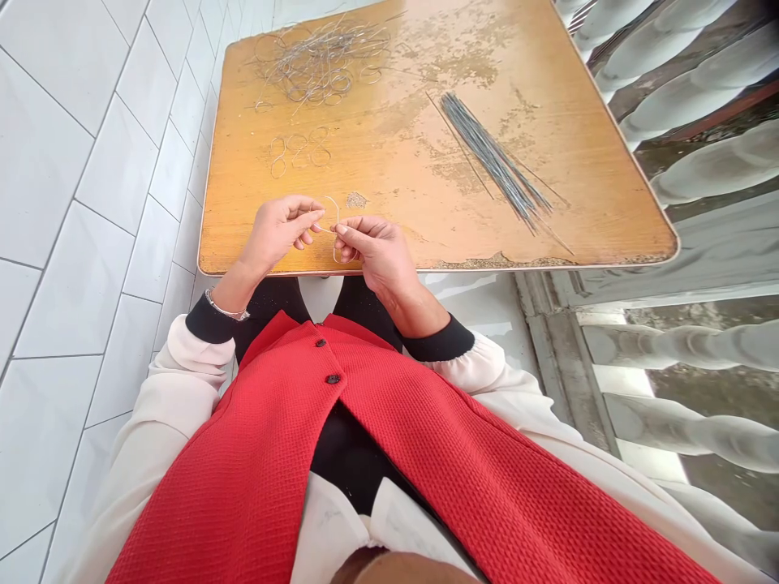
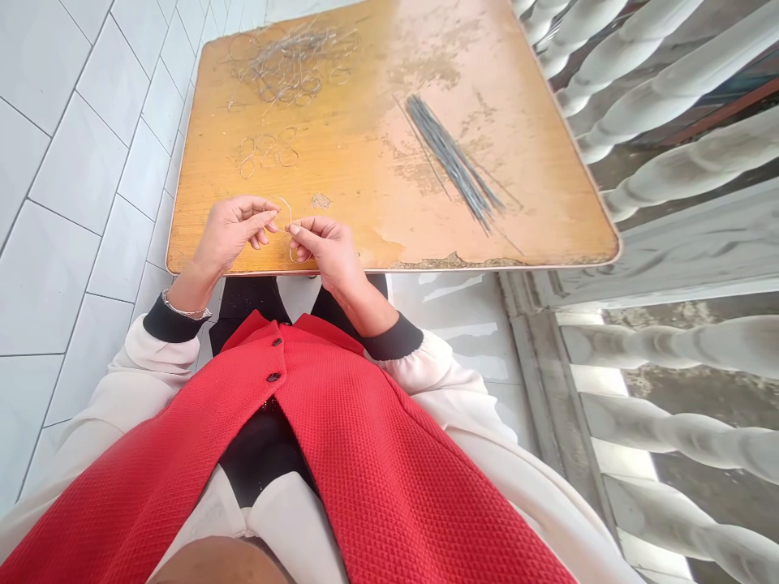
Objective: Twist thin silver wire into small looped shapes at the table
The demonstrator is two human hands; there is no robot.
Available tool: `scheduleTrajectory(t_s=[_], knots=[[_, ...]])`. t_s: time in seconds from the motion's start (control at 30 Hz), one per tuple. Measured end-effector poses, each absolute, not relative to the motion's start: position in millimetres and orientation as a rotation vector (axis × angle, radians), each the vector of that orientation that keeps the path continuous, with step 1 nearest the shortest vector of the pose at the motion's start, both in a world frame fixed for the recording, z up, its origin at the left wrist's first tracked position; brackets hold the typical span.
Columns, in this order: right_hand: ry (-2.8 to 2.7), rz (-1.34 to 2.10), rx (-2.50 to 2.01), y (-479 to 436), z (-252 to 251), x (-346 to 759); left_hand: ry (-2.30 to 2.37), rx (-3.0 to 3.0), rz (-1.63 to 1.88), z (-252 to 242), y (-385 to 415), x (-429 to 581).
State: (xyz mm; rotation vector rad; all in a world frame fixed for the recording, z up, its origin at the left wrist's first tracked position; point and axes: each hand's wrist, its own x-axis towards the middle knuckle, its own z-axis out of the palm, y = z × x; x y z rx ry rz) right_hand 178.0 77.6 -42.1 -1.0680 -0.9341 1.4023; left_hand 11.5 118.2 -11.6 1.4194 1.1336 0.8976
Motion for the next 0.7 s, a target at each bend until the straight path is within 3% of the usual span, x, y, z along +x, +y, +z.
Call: scheduleTrajectory(t_s=[0.23, 0.4, 0.5, 0.7], knots=[[-0.994, 1.391, -1.118, 75.8, -42.7, 181.8, 1.204, 1.335, 0.946, -8.5, 118.5, 17.3], [-1.099, 1.272, -1.14, 73.6, -43.0, 180.3, 1.35, 1.811, 0.975, -16.3, 120.2, 14.5], [-1.131, 1.295, -1.126, 74.1, -43.1, 178.1, 1.508, 2.12, 0.82, -13.5, 118.7, 18.3], [-1.122, 1.305, -1.139, 80.2, -44.9, 175.0, 1.542, 2.155, 0.724, -8.9, 119.4, 28.8]])
